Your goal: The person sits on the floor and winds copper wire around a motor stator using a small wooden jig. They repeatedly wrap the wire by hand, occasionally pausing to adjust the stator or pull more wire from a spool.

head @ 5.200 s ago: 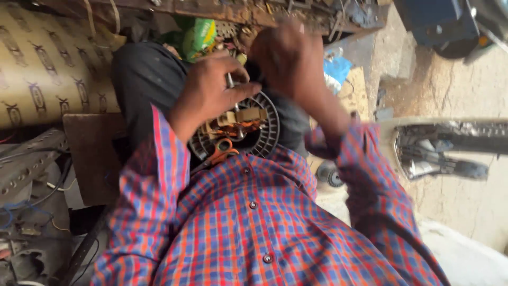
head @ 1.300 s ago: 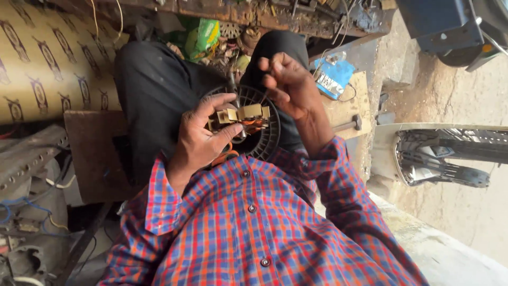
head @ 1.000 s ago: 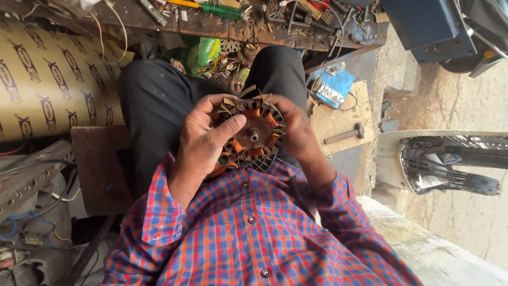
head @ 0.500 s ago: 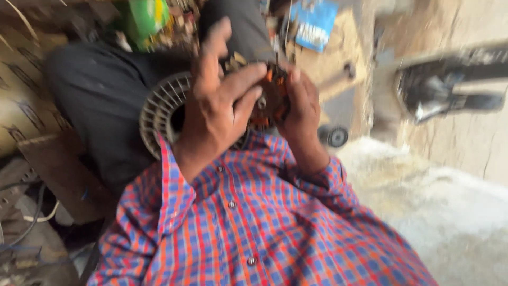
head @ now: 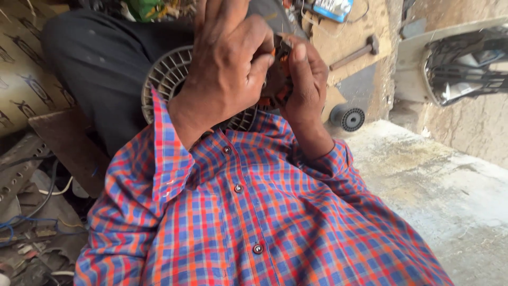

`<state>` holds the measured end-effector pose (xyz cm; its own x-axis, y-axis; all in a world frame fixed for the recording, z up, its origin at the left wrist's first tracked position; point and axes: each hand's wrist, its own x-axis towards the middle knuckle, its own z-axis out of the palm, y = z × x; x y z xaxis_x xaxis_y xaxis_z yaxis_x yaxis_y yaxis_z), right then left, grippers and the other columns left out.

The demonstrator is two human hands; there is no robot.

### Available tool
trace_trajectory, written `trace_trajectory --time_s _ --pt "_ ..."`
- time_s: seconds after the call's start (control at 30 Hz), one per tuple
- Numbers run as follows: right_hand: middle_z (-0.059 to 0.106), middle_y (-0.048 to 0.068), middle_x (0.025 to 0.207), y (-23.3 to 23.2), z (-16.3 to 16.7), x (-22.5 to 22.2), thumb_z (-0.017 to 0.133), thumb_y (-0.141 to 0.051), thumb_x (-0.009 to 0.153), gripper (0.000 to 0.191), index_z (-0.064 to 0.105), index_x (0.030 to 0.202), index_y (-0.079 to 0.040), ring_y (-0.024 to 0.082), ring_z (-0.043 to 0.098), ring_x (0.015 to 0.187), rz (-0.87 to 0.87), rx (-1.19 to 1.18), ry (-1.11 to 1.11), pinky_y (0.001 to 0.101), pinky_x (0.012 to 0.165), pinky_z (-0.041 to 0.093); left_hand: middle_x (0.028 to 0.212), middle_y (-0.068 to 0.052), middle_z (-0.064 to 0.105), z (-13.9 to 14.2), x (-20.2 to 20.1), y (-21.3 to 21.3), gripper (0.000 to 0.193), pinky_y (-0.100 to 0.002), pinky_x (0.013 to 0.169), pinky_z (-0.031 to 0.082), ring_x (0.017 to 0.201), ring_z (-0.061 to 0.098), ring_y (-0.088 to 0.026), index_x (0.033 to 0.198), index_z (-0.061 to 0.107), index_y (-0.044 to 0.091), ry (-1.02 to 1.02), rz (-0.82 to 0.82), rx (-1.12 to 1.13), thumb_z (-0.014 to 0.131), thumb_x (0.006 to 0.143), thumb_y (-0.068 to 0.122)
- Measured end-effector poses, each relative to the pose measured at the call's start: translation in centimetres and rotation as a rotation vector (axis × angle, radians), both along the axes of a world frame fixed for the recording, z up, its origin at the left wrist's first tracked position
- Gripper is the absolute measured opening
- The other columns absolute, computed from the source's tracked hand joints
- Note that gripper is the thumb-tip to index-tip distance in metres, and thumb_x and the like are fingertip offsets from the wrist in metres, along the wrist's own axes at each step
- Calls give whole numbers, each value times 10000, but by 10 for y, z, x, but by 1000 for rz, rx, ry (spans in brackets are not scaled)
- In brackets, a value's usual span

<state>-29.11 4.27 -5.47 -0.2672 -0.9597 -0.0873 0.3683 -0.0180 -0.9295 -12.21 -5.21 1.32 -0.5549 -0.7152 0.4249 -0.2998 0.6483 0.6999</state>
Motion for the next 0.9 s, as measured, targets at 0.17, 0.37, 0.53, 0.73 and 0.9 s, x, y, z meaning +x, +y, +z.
trace_trajectory --time_s 0.17,0.37,0.53,0.73,0.9 --pt "728 116 1161 -2 12 0 550 -343 1121 426 628 1307 32 170 713 1061 92 -22 -99 312 979 568 1443 -158 499 0 35 11 638 -333 984 583 1214 634 -216 1402 449 -4 344 14 538 816 920 193" --pt "695 78 1162 -17 24 9 653 -407 1076 471 661 1309 1 127 691 1068 408 -208 191 260 959 555 1267 -121 718 -10 73 67 456 -324 1004 618 1155 728 -186 1403 578 -7 392 126 696 782 996 7" --pt "692 64 1052 -28 17 34 868 -161 933 339 740 1207 -10 111 644 927 553 -181 318 238 831 528 1183 -133 723 -12 105 80 415 -302 923 624 1076 756 -227 1314 590 17 190 243 372 804 958 6" --pt "643 36 1149 -31 -1 46 853 -120 915 333 722 1206 -24 126 643 1062 627 -191 198 272 929 546 1190 -145 719 -34 116 77 418 -320 883 652 1094 760 -251 1289 596 22 143 257 344 809 930 5" --pt "640 34 1135 -34 -9 43 863 -134 911 334 719 1192 -27 116 640 1040 650 -174 228 272 931 531 1234 -156 709 -51 118 82 470 -348 947 642 1144 742 -274 1342 581 28 185 249 336 805 930 6"
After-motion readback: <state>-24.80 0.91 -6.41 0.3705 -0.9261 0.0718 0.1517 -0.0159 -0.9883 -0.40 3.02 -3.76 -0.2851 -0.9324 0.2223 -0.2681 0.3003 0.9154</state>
